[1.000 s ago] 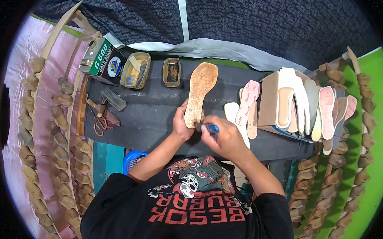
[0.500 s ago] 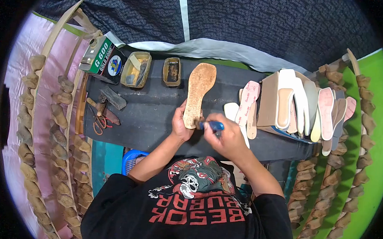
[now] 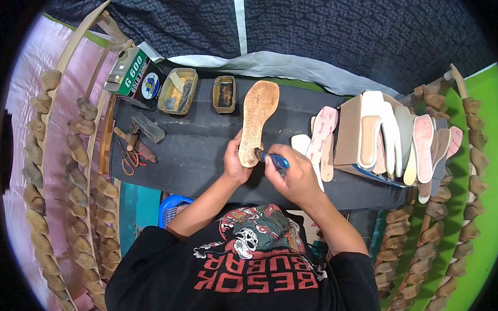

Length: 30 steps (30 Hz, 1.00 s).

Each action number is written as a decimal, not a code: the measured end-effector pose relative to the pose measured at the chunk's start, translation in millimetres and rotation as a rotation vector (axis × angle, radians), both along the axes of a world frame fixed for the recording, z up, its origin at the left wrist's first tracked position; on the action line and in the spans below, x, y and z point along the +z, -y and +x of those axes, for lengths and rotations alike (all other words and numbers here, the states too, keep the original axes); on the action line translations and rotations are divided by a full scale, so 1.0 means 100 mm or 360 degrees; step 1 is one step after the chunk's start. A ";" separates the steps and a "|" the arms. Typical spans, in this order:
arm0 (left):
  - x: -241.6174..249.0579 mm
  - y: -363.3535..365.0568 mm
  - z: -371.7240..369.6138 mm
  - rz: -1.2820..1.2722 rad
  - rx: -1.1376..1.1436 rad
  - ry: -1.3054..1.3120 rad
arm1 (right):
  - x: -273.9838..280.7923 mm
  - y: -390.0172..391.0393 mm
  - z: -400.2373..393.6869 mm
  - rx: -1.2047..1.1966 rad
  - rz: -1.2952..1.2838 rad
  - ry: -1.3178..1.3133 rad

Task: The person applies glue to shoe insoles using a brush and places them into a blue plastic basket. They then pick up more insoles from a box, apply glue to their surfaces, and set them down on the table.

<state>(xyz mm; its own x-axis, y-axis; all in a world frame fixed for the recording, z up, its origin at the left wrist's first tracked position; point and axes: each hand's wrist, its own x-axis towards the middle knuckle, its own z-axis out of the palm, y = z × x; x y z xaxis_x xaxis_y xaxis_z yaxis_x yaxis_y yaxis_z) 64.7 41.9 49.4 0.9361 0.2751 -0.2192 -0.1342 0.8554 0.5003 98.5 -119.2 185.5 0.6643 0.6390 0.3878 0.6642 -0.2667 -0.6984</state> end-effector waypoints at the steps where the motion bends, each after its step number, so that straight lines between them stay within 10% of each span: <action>1: -0.01 0.01 0.01 -0.0029 0.0018 -0.0034 | -0.01 -0.02 -0.01 0.0030 -0.0007 0.0036; 30: 0.03 0.00 -0.03 -0.0033 -0.0057 -0.0050 | 0.06 0.09 -0.05 0.0175 -0.0034 -0.0049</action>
